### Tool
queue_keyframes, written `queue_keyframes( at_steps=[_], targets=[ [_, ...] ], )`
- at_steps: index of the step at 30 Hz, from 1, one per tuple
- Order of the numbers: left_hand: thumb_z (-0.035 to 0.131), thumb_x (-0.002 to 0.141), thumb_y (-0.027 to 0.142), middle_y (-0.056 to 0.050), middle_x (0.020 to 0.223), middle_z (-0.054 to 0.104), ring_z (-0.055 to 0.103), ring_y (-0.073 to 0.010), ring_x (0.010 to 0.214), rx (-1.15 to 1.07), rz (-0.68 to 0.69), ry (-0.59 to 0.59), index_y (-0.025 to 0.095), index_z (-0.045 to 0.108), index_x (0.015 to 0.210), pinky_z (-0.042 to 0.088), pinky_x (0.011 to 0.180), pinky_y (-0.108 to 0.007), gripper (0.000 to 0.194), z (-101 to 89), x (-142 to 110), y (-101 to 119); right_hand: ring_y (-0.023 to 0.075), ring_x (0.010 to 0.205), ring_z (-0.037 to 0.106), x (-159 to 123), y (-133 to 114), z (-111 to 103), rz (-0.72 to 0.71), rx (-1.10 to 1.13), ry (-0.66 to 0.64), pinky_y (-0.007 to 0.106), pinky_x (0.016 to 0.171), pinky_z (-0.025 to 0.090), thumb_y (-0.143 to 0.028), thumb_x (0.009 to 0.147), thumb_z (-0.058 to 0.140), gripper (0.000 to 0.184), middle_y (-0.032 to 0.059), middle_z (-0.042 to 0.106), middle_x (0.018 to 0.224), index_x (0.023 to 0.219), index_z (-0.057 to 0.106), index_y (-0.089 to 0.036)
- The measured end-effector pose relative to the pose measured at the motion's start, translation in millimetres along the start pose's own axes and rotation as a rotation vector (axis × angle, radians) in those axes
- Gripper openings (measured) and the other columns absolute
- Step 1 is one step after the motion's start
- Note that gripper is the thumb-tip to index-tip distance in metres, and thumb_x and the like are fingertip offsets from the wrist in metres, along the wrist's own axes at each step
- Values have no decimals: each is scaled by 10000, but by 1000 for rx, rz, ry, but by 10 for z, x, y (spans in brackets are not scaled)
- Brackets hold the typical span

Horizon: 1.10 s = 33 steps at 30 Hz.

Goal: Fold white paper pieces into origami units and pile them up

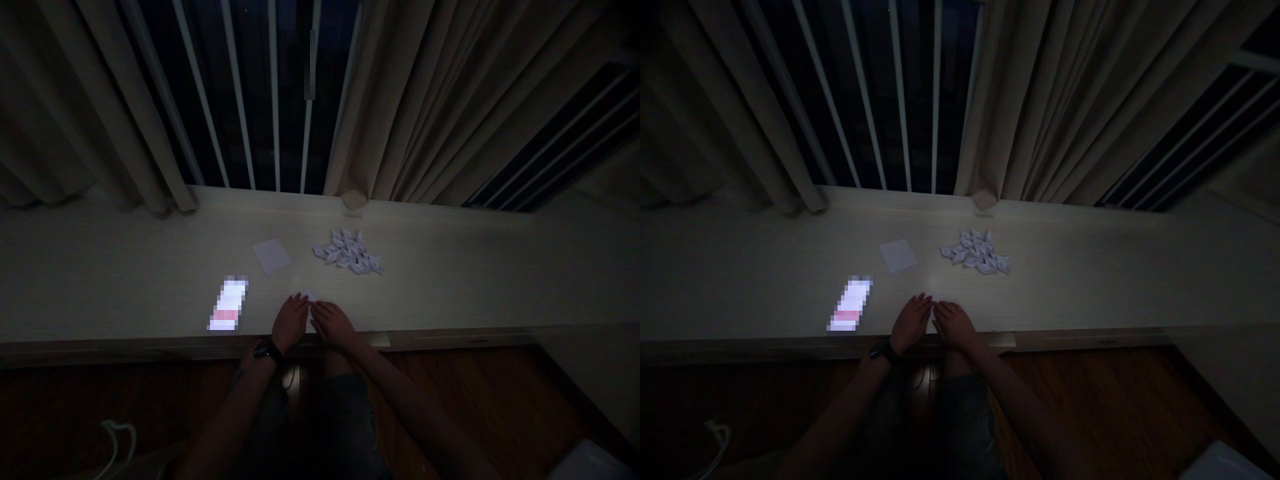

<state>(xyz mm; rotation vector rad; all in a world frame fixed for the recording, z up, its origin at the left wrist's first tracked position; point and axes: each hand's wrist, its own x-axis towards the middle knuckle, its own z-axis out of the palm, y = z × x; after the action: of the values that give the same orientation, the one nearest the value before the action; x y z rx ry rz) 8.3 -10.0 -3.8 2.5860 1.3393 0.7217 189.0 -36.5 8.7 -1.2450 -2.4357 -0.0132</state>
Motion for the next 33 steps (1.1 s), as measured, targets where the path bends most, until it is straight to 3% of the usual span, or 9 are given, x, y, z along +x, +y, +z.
queue_keyframes(
  at_steps=[8, 14, 19, 23, 29, 33],
  targets=[
    [394, 914, 193, -85, 1277, 586, 429, -240, 1281, 40, 58, -6, 204, 563, 1243, 230, 1117, -498, 370, -57, -79, 192, 222, 1302, 408, -126, -49, 71, 104, -11, 9, 456, 1089, 293, -234, 925, 438, 431, 86, 502, 1371, 1354, 462, -203],
    [371, 927, 242, -124, 1360, 510, 393, -278, 1306, 97, -68, 23, 155, 494, 1323, 186, 1121, -523, 424, -52, -254, 439, 220, 1292, 420, -171, -17, 127, 102, 18, 39, 446, 1114, 285, -228, 907, 451, 424, 97, 529, 1343, 1324, 499, -167],
    [365, 917, 221, -111, 1402, 466, 348, -291, 1338, 119, -72, 12, 168, 477, 1344, 150, 1124, -540, 444, -15, -286, 558, 220, 1293, 422, -193, -21, 116, 105, 19, 31, 453, 1106, 302, -200, 886, 466, 452, 102, 525, 1346, 1337, 486, -179],
    [358, 919, 230, -101, 1411, 457, 347, -292, 1339, 118, -124, 14, 188, 447, 1366, 164, 1117, -537, 458, -50, -390, 517, 226, 1288, 431, -188, -38, 101, 103, 14, 38, 459, 1103, 308, -203, 902, 452, 424, 105, 518, 1352, 1322, 504, -179],
    [363, 919, 251, -102, 1424, 441, 333, -308, 1344, 116, -162, -21, 201, 448, 1359, 214, 1091, -532, 451, -308, -628, 264, 231, 1286, 431, -194, -52, 104, 117, 24, 51, 454, 1113, 297, -219, 923, 427, 398, 97, 512, 1359, 1309, 518, -177],
    [369, 914, 274, -137, 1425, 431, 336, -310, 1342, 109, -203, -15, 155, 430, 1366, 241, 1083, -514, 472, -397, -602, 308, 231, 1287, 428, -205, -40, 119, 118, 40, 65, 461, 1107, 305, -217, 919, 435, 408, 87, 513, 1360, 1320, 506, -193]
  ],
)
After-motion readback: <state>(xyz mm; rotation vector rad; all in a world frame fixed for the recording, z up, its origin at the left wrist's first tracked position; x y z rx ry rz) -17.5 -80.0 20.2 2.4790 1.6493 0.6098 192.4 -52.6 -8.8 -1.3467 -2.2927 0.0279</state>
